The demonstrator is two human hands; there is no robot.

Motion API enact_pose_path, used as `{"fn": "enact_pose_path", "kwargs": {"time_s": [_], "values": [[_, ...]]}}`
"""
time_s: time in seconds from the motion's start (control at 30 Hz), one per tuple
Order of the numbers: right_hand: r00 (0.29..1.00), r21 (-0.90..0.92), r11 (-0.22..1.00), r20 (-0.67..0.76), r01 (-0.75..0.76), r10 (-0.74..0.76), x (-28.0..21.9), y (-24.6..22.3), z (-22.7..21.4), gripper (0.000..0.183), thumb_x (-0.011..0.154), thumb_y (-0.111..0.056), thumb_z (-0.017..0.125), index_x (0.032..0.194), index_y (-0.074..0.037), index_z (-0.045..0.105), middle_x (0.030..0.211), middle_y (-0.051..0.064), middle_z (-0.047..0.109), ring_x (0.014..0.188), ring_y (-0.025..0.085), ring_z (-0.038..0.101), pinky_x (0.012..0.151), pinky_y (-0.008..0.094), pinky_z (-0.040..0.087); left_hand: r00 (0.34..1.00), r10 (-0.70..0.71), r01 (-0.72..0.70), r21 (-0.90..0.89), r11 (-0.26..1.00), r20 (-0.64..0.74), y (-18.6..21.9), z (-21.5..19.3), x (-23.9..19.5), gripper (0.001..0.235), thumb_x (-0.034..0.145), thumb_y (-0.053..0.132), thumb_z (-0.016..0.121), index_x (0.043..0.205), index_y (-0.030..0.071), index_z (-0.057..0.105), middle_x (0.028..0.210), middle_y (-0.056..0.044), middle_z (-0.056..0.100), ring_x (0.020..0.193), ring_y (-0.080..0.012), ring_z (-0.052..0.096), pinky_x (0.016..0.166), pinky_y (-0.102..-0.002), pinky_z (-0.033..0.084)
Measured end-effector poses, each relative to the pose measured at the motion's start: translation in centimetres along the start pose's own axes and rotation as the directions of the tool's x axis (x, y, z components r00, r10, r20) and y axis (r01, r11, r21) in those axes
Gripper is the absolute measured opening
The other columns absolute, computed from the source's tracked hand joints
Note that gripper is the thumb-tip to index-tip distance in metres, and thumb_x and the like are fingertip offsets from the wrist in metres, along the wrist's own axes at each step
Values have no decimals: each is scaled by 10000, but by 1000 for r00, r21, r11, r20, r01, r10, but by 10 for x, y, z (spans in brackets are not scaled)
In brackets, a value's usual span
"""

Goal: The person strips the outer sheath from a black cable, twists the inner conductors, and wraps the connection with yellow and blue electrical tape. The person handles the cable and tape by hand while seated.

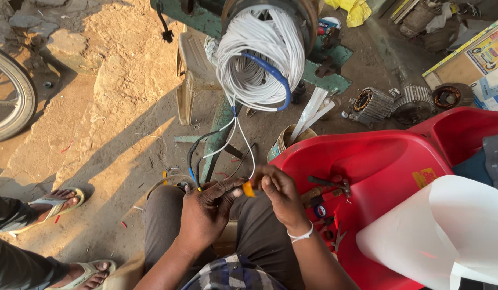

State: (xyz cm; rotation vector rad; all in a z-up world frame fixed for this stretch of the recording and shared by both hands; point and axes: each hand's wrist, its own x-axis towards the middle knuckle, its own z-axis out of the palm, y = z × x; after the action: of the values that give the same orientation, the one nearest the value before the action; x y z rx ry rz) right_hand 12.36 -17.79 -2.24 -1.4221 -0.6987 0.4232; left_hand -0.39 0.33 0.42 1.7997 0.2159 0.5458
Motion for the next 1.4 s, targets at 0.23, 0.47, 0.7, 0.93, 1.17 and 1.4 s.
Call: {"fn": "enact_pose_path", "kwargs": {"time_s": [0.23,0.47,0.7,0.93,1.17,1.4], "values": [[964,318,948,261,-31,-56,10,15,17,562,977,-399,716,1375,-18,603,1404,77,614,1261,222,620,1130,386,451,999,-30,31,-18,999,15,3,-1,-2,218,853,192,817,1026,62,794,748,-132,720,582,-207,648,560,-322,506],[998,303,952,63,-31,12,14,59,10,148,991,-61,662,1120,12,667,1103,97,693,1054,197,656,962,351,505,999,-5,8,-100,995,33,3,0,-6,251,855,176,799,1079,64,798,667,-90,613,533,-139,526,478,-308,438],[998,200,979,-37,-35,43,-11,23,8,136,1071,-94,629,1003,14,674,860,33,653,813,115,622,771,291,523,994,46,-57,-111,992,-95,0,-3,-3,161,883,110,770,1032,50,782,755,-83,669,594,-117,586,522,-277,457],[969,-706,666,220,239,-114,30,-64,3,271,1032,-267,667,1026,-7,743,789,-44,652,670,71,632,631,255,506,984,133,-146,-108,983,-122,-1,13,-7,99,889,62,757,984,34,749,808,-97,715,632,-107,668,559,-257,518],[973,-381,918,150,-110,178,27,-67,15,361,1017,-307,619,1219,-24,715,742,-52,600,585,31,499,538,205,430,997,-45,25,-271,962,-68,-7,5,-9,103,881,61,763,973,16,757,786,-73,722,520,-69,631,463,-234,488],[988,-170,973,7,154,-155,13,-22,15,441,1054,-370,679,1298,-8,622,1099,44,622,985,106,565,864,254,463,998,-36,14,-366,931,-53,-7,8,-8,113,890,67,767,989,12,768,790,-52,679,530,-52,584,458,-233,467]]}}
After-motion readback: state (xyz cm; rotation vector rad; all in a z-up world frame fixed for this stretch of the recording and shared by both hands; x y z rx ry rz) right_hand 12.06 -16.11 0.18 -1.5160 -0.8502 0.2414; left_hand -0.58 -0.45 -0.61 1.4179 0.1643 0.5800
